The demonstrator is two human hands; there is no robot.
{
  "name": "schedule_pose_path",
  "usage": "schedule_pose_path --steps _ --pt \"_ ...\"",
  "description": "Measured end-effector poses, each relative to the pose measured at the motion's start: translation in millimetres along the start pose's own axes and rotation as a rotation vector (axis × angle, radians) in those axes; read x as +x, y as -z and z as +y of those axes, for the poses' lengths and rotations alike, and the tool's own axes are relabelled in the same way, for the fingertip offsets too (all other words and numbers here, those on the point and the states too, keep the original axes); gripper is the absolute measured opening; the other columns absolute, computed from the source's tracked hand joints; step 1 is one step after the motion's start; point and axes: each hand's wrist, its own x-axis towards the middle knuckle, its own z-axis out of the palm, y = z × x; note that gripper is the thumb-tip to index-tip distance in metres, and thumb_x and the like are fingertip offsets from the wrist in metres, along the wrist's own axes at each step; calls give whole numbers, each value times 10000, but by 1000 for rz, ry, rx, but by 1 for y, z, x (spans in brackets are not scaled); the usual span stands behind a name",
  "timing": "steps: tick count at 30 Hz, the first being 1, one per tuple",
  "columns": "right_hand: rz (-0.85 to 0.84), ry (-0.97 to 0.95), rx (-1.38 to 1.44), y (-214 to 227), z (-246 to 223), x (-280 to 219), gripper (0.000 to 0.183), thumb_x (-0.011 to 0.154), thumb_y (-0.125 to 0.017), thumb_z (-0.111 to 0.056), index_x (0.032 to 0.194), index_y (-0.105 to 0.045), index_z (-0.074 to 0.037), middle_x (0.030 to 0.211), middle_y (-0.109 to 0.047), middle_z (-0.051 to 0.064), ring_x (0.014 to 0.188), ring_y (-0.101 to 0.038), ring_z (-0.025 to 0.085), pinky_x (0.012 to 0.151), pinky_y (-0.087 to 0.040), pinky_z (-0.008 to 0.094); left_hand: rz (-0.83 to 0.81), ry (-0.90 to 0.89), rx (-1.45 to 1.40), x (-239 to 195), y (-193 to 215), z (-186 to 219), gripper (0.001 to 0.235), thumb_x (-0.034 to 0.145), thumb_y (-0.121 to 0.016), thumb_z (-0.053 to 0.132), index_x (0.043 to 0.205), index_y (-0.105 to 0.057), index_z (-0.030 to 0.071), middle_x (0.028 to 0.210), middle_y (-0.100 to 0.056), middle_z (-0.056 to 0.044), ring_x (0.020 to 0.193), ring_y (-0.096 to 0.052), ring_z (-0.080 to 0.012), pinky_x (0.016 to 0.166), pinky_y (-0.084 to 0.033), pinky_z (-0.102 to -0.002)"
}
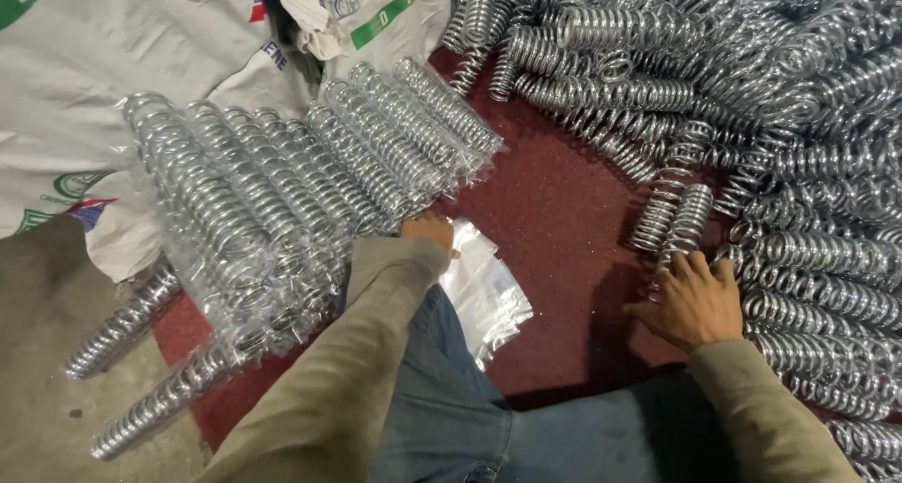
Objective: The person places metal springs into small plastic bags while sitting on the floor.
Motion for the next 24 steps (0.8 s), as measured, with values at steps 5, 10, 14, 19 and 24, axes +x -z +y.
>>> schedule_pose_path --steps 5,10,14,19,24 --pt "279 -231 770 72 -13 -53 598 832 -598 -730 889 -580 -135 853 -577 32 721 -529 187 607 -437 352 133 26 -193 -5 5 -4 314 910 -763 436 1124 -733 209 1115 -737 -8 1030 -721 -240 806 -550 -399" --pt "381 -359 1401 49 -53 -69 436 747 -886 -427 740 -587 -109 626 -558 90 644 -565 255 578 -405 359 464 -11 -316 12 -24 -10 114 812 -809 173 872 -784 80 850 -744 -145 852 -754 -364 693 -583 -531" --pt "354 -374 1334 73 -100 -98 472 683 -894 -482 732 -597 -119 656 -620 136 673 -646 317 619 -475 412 527 24 -398 1 -25 -15 130 899 -710 187 936 -755 71 912 -756 -144 910 -756 -360 795 -570 -536" --pt "415 -346 1256 89 -115 -118 536 743 -827 -576 813 -568 -113 824 -615 109 839 -696 366 757 -532 485 648 19 -381 -55 2 -16 235 980 -662 217 1129 -653 36 996 -739 -159 970 -742 -366 892 -554 -523" --pt "805 -71 1305 98 -103 -127 627 824 -869 -381 1245 -532 -61 1211 -570 186 1132 -580 437 969 -446 565 1148 -515 -1142 -123 38 -4 153 994 -713 201 975 -586 117 1001 -769 -64 862 -747 -338 744 -621 -448"
